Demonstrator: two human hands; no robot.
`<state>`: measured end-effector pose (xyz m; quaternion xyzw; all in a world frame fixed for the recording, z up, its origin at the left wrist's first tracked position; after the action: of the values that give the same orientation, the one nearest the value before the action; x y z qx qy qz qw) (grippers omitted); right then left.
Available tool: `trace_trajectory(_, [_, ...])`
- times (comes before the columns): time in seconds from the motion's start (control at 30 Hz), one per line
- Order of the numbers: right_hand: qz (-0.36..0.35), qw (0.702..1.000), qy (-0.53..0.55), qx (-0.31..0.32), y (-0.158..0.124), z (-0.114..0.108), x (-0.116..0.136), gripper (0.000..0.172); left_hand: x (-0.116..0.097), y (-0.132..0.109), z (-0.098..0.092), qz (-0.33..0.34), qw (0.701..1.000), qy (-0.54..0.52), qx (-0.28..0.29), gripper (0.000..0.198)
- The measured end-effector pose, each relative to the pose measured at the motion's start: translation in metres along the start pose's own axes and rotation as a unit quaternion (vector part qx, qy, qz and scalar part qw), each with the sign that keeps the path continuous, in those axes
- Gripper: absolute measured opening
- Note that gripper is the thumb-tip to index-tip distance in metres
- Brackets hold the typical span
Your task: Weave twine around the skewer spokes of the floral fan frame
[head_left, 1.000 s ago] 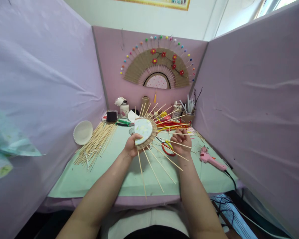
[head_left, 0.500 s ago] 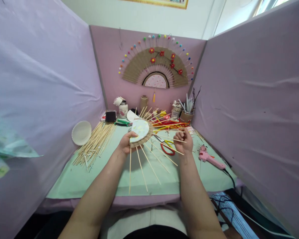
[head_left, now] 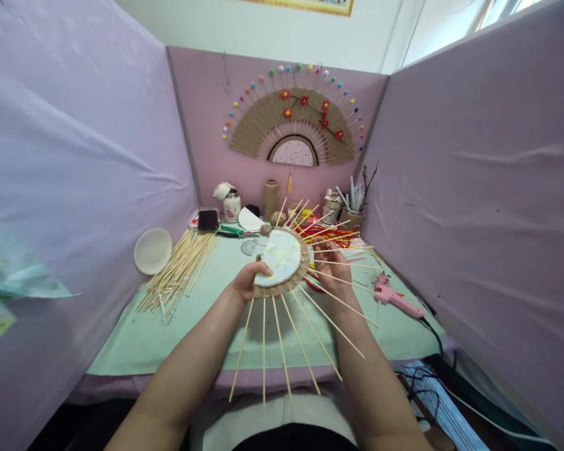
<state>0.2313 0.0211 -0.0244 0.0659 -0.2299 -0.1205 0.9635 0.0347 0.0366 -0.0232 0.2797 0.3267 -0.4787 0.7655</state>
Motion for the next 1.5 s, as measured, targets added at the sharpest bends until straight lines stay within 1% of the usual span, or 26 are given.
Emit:
trace_trajectory(0.2, [-0.039,0.999,0.006,-0.036,0.0,-0.003,0.005,0.017,-0.004,-0.004,-0.004,0.034,0.999,0.017,-0.003,0.082])
trace_trajectory(0.3, [-0.051,0.998,0.013,-0.031,0.001,-0.004,0.005,0.016,-0.004,-0.005,-0.005,0.05,0.998,0.023,-0.011,0.082])
trace_trajectory(0.4, [-0.032,0.999,-0.004,-0.016,0.0,-0.002,0.001,0.012,-0.002,-0.005,-0.005,0.056,0.998,0.024,-0.016,0.082])
trace_trajectory(0.57, [0.029,0.999,-0.023,-0.014,-0.003,0.003,-0.007,0.009,0.001,-0.004,-0.004,0.056,0.998,0.026,-0.022,0.082])
trace_trajectory(0.63, [0.026,0.999,-0.018,-0.023,-0.004,0.006,-0.007,0.013,0.0,-0.005,-0.004,0.06,0.997,0.025,-0.029,0.08])
trace_trajectory(0.77, [-0.017,0.999,-0.015,-0.035,-0.003,0.007,-0.003,0.022,-0.002,-0.006,-0.001,0.063,0.997,0.023,-0.036,0.078])
trace_trajectory(0.9, [-0.033,0.999,-0.012,-0.017,-0.002,0.005,-0.003,0.019,-0.002,-0.004,0.001,0.082,0.995,0.011,-0.051,0.078])
trace_trajectory(1.03, [-0.012,0.999,-0.031,-0.012,-0.003,0.005,-0.006,0.01,-0.001,-0.002,-0.003,0.1,0.993,0.007,-0.056,0.077])
trace_trajectory(1.13, [-0.012,0.999,-0.042,-0.008,-0.004,0.006,-0.008,0.009,0.0,-0.003,-0.004,0.098,0.993,0.005,-0.061,0.074])
trace_trajectory(1.27, [-0.024,0.999,-0.035,-0.007,-0.003,0.004,-0.008,0.011,0.001,-0.004,0.005,0.097,0.993,-0.006,-0.07,0.072])
trace_trajectory(1.37, [-0.002,0.999,-0.037,0.002,-0.002,0.002,-0.008,0.007,0.003,-0.002,0.013,0.093,0.994,-0.007,-0.06,0.075])
trace_trajectory(1.43, [0.017,0.999,-0.039,0.013,-0.002,0.0,-0.009,0.005,0.005,-0.001,0.014,0.096,0.994,-0.009,-0.06,0.076])
trace_trajectory(1.5, [0.019,0.999,-0.037,0.02,-0.001,0.0,-0.008,0.005,0.009,0.001,0.011,0.102,0.993,-0.011,-0.062,0.078])
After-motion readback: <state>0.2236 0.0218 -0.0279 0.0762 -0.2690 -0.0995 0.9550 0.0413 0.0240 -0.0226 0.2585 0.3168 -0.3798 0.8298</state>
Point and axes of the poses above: each hand's wrist, its own y-axis towards the middle knuckle, its own z-axis out of the palm, x = y × z, the point moved 3 cm from there along y, towards the middle knuckle, and after that the axes turned 7 degrees about x, right-handed, at the moved point
